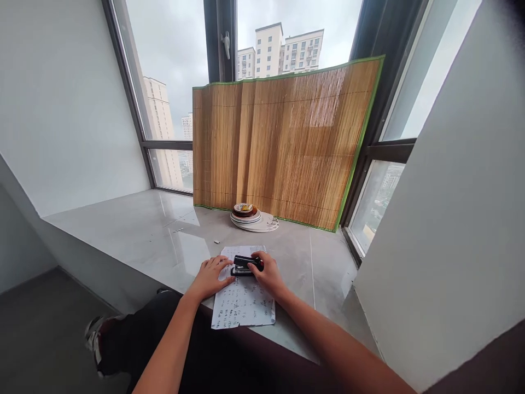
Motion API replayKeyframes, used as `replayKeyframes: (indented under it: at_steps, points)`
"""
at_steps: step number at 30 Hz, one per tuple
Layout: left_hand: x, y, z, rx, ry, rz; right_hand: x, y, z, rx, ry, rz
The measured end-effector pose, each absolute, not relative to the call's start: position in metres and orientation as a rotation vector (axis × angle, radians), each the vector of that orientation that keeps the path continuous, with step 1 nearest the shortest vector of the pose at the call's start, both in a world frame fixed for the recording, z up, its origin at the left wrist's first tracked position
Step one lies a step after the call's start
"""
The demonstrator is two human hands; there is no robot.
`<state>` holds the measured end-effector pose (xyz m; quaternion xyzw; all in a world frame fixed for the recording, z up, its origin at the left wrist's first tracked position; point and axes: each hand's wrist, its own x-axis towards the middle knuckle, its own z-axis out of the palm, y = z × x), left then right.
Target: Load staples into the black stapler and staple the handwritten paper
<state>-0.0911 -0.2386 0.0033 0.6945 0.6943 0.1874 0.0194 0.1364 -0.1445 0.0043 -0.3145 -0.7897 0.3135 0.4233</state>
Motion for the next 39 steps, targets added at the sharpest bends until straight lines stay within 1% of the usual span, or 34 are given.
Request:
replayKeyframes:
  at_steps: [4,11,14,16,21,25,29,33,35,39]
  points:
    - [-0.085,-0.236,0.013,2.148,2.207,0.492,0.132,-0.141,0.002,-0.764,-1.963,0.705]
    - [-0.084,-0.205,0.050,2.196,2.113,0.043,0.131,-0.136,0.001,-0.802,-1.954,0.644]
    - [-0.084,-0.195,0.053,2.246,2.051,0.004,0.131,-0.136,0.003,-0.812,-1.980,0.598]
    - [-0.084,-0.197,0.048,2.253,2.057,0.067,0.131,-0.135,0.003,-0.822,-1.996,0.575]
    - [-0.082,-0.209,0.026,2.187,2.176,0.355,0.130,-0.131,0.002,-0.844,-2.009,0.561]
    - [-0.077,-0.204,0.019,2.142,2.162,0.489,0.128,-0.130,-0.001,-0.843,-2.024,0.543]
    - [-0.078,-0.193,0.020,2.124,1.944,0.646,0.129,-0.129,-0.002,-0.875,-2.024,0.509]
    - [-0.089,-0.200,0.021,2.132,1.643,0.782,0.135,-0.120,0.000,-1.004,-1.999,0.350]
    - [-0.095,-0.207,0.021,2.106,1.599,0.806,0.140,-0.112,0.002,-1.031,-1.991,0.319]
    - [-0.100,-0.212,0.019,2.094,1.619,0.815,0.145,-0.101,0.002,-1.071,-2.062,0.402]
